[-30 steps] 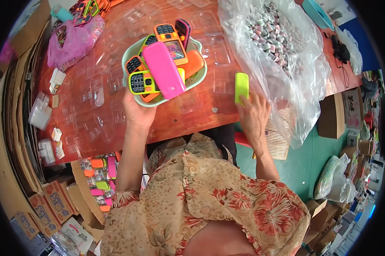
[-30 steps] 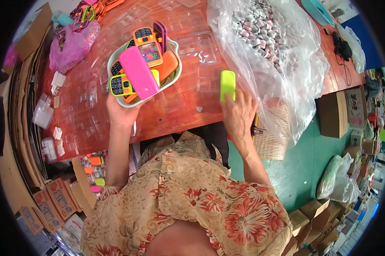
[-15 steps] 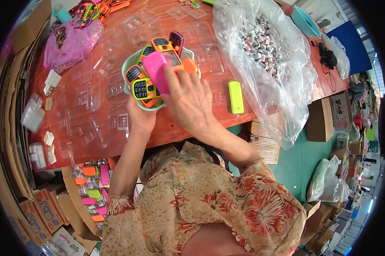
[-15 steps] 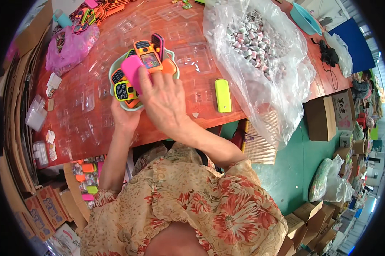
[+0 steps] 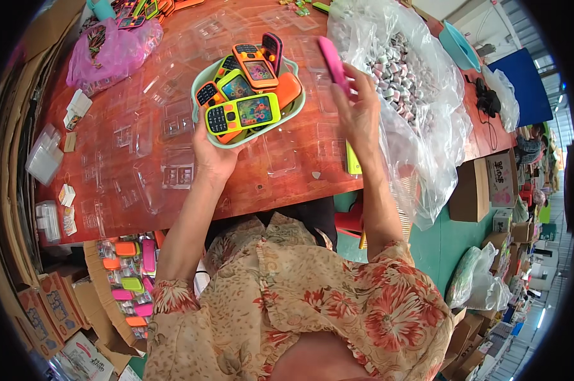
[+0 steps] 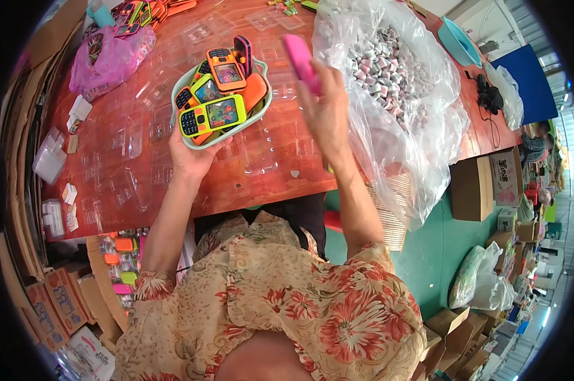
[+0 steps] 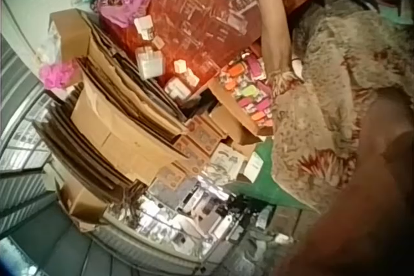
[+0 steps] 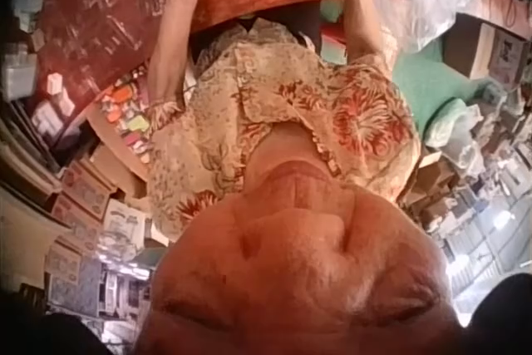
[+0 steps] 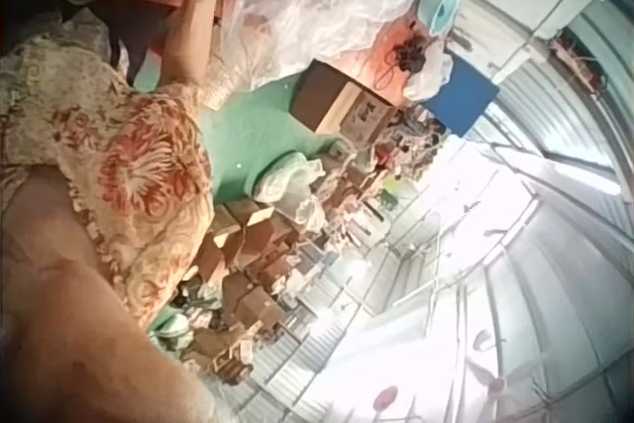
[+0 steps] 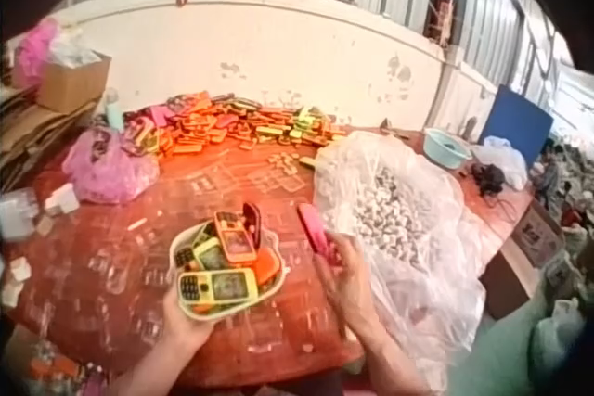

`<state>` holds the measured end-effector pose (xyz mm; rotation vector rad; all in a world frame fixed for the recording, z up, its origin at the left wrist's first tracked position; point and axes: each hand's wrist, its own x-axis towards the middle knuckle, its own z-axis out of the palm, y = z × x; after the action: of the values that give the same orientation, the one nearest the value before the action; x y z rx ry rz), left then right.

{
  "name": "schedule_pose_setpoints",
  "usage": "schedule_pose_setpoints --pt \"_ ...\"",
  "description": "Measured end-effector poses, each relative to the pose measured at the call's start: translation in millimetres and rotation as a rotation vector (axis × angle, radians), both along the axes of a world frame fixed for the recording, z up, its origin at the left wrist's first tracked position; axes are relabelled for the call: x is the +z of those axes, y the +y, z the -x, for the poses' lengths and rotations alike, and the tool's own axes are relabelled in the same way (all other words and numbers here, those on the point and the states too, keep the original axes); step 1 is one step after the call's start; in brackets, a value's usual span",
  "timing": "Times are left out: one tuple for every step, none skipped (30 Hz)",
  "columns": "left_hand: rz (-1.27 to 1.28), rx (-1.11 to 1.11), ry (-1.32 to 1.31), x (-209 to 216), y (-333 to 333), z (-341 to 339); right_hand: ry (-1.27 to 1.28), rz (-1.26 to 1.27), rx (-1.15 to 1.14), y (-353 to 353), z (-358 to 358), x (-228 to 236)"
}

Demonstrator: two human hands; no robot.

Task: Sorting toy phone components into plastic trays and applying decorative stickers.

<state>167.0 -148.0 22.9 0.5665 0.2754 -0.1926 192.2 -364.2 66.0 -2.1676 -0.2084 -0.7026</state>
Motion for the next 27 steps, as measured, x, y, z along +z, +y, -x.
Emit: schedule_pose_setpoints --pt "0.004 0.004 0.0 -0.6 0.6 -0.3 0.002 0.094 -0.063 -11.9 -7.8 -12.8" --pt "-0.01 -0.003 0.011 0.5 0.8 -0.5 0.003 0.188 -0.131 -22.7 -12.6 -26.3" --pt "-0.023 -0.006 0.02 1.7 0.7 -1.3 0.057 0.228 -0.113 -31.8 -15.5 -40.0" --pt "-0.044 -0.019 0.008 0.9 0.5 -2.3 0.051 0.307 -0.118 -34.6 -15.9 -52.8" --pt "-0.05 -0.02 0.014 -0.4 -1.1 -3.1 0.045 0.385 -0.124 -36.6 -15.2 -64.6" --pt "-0.06 -0.017 0.023 -2.0 -1.4 -3.0 0.14 0.472 -0.16 -32.0 -13.5 -69.9" --pt "-0.06 -0.012 0.037 -2.1 -2.6 -2.7 0.138 0.47 -0.15 -30.3 -12.1 -72.5" --pt "-0.063 -0.004 0.037 -1.8 -3.2 -2.1 0.136 0.564 -0.178 -28.8 -10.3 -73.8" --pt "-0.069 -0.004 0.041 -1.3 -3.2 -1.3 0.136 0.658 -0.21 -25.3 -8.3 -71.1" --pt "-0.074 -0.006 0.045 -0.8 -3.5 -0.9 0.132 0.707 -0.216 -23.8 -7.7 -64.0" --pt "-0.079 -0.004 0.044 -0.6 -4.0 -1.0 0.056 0.631 -0.195 -22.6 -8.8 -57.6" --pt "-0.081 -0.003 0.042 -0.7 -6.1 -2.3 -0.021 0.555 -0.176 -22.4 -10.7 -49.3" --pt "-0.094 0.008 0.031 -0.4 -6.4 -2.7 -0.046 0.459 -0.135 -10.2 -6.1 -27.8" --pt "-0.103 0.018 0.019 0.2 -6.7 -2.8 -0.054 0.363 0.011 2.1 -2.1 -10.4" --pt "-0.113 0.028 0.007 -0.1 -6.3 -3.5 -0.06 0.264 0.157 16.3 1.8 4.3" --pt "-0.127 0.041 -0.003 -0.7 -6.0 -4.1 -0.048 0.38 0.25 34.5 11.2 23.6" --pt "-0.127 0.038 -0.002 -1.1 -7.3 -5.2 -0.038 0.498 0.339 49.4 17.8 34.8" --pt "-0.102 0.023 -0.006 -0.7 -9.7 -6.3 -0.069 0.582 0.36 58.7 18.4 32.4" --pt "-0.078 0.01 -0.009 -0.4 -11.5 -7.4 -0.07 0.583 0.356 62.5 16.5 30.9" --pt "-0.074 -0.012 -0.018 -1.7 -13.3 -9.6 -0.026 0.646 0.333 64.9 12.6 29.7" --pt "-0.072 -0.01 0.002 -1.8 -14.9 -9.8 0.02 0.705 0.312 67.9 8.7 26.6" --pt "-0.07 -0.009 0.021 -1.5 -16.8 -10.1 -0.059 0.696 0.284 70.5 4.4 19.0" --pt "-0.074 -0.002 0.014 -0.6 -18.3 -10.8 -0.082 0.785 0.255 75.4 0.4 13.2" --pt "-0.072 0.001 0.021 -2.2 -18.0 -11.7 -0.102 0.876 0.223 79.6 -2.7 10.5" --pt "-0.069 0.003 0.026 -2.8 -16.8 -11.8 -0.073 0.916 0.31 80.6 -4.4 13.8" --pt "-0.073 -0.007 0.041 -2.1 -13.3 -9.6 -0.028 0.727 0.423 78.4 -6.1 15.7" --pt "-0.074 -0.006 0.009 -2.0 -11.0 -7.5 0.014 0.538 0.539 73.7 -6.7 18.4"
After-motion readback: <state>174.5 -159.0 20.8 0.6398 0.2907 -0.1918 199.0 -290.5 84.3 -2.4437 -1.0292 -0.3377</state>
